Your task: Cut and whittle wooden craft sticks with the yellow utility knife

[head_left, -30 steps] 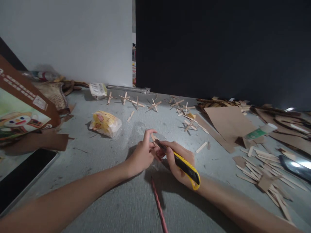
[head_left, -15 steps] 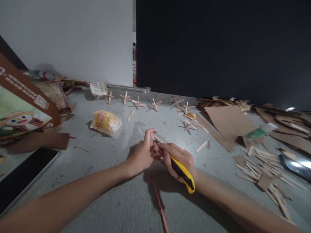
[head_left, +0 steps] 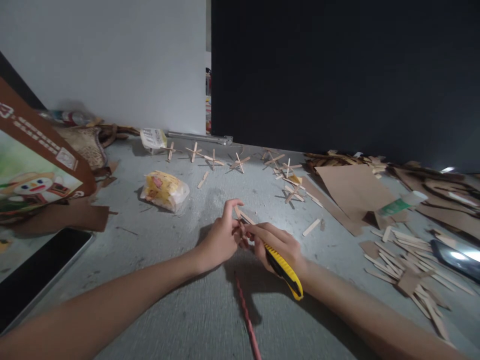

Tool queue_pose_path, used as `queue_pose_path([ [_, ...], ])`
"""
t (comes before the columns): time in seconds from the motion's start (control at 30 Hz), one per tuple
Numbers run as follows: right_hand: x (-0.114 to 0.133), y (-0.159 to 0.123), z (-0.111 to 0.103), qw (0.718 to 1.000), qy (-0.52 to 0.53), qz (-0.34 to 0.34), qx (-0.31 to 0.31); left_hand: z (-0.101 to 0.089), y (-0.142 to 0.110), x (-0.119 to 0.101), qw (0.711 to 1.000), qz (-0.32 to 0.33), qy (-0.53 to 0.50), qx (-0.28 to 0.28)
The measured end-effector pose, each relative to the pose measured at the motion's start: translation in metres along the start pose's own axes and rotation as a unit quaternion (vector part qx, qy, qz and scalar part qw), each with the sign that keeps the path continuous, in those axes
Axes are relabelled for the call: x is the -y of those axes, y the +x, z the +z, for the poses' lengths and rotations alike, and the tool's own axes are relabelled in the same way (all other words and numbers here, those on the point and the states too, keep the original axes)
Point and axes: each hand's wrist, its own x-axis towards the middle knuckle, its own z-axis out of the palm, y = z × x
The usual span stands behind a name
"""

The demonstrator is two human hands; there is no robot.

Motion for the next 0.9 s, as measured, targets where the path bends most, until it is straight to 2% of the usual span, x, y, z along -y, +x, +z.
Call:
queue_pose_path([
  [0.2,0.002,-0.003,-0.001,0.997,-0.016,-0.001,-0.081,0.0,0.002,-0.004,0.997,-0.031,-0.063,-0.018],
  [0.27,-0.001,-0.003,-0.002,0.997,-0.014,0.016,-0.076,0.0,0.004,-0.003,0.996,-0.027,-0.08,-0.03],
  [0.37,-0.006,0.001,-0.002,0.995,-0.016,0.085,-0.046,-0.001,0.004,-0.001,0.995,0.003,-0.095,-0.039],
  [0.47,-0.01,0.006,0.0,0.991,0.002,0.128,-0.027,-0.001,0.003,-0.001,0.996,0.017,-0.072,-0.04],
  [0.67,-0.018,0.006,0.001,0.981,0.134,0.137,-0.014,-0.003,0.002,-0.006,0.998,0.008,0.011,-0.06],
  [0.77,-0.024,0.003,0.001,0.97,0.173,0.171,-0.027,-0.004,0.003,-0.008,0.999,0.005,0.023,-0.039],
  [0.9,-0.031,0.002,0.005,0.957,0.191,0.206,-0.075,-0.007,0.004,-0.012,0.997,-0.005,0.068,-0.026],
])
